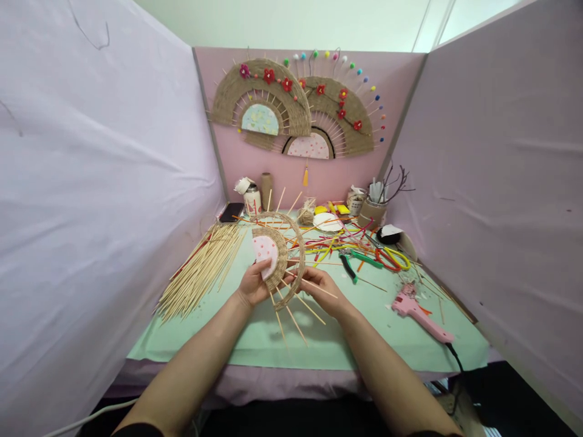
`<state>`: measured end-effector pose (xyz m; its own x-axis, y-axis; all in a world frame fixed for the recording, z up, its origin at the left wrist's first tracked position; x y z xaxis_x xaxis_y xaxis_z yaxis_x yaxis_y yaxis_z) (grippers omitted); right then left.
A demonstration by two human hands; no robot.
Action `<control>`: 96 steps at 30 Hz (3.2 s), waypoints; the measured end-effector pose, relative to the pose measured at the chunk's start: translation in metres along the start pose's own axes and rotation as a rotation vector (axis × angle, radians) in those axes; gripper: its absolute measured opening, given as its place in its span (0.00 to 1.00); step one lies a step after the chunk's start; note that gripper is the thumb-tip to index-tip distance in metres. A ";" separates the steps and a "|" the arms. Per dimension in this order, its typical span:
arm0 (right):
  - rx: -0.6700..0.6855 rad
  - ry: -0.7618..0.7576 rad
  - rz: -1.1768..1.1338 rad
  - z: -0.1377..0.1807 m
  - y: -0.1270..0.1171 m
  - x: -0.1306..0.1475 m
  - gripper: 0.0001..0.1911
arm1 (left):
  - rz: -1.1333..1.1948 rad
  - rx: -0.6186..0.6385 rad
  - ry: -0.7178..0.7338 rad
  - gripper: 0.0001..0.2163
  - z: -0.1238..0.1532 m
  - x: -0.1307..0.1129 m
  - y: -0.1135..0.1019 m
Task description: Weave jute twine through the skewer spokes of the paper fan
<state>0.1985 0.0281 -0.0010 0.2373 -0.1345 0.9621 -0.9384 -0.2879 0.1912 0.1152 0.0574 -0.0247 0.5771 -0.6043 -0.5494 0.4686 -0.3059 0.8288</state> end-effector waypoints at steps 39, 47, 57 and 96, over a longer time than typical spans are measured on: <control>-0.400 -0.131 -0.402 -0.005 -0.053 0.012 0.10 | -0.151 -0.195 -0.032 0.18 -0.008 0.011 -0.015; -0.442 -0.232 -0.187 -0.001 -0.060 0.018 0.08 | -0.184 -0.429 0.083 0.10 -0.015 0.005 -0.032; -0.365 -0.278 -0.026 0.003 -0.051 0.033 0.07 | 0.061 -0.323 -0.018 0.15 -0.013 0.011 -0.010; -0.579 0.502 1.567 0.146 -0.234 0.045 0.14 | 0.269 -0.064 -0.209 0.20 -0.019 0.017 -0.016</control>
<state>0.4656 -0.0487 -0.0311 -0.8947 0.3837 0.2288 -0.1712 0.1786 -0.9689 0.1296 0.0660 -0.0493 0.5396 -0.7964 -0.2730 0.3629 -0.0726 0.9290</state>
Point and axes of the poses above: each hand's wrist, its own z-axis away from the middle knuckle, its own y-axis out of the palm, x = y × z, the point moved 10 cm from there along -z, towards the middle knuckle, and after that the axes turned 5 degrees about -x, right-handed, at the moved point
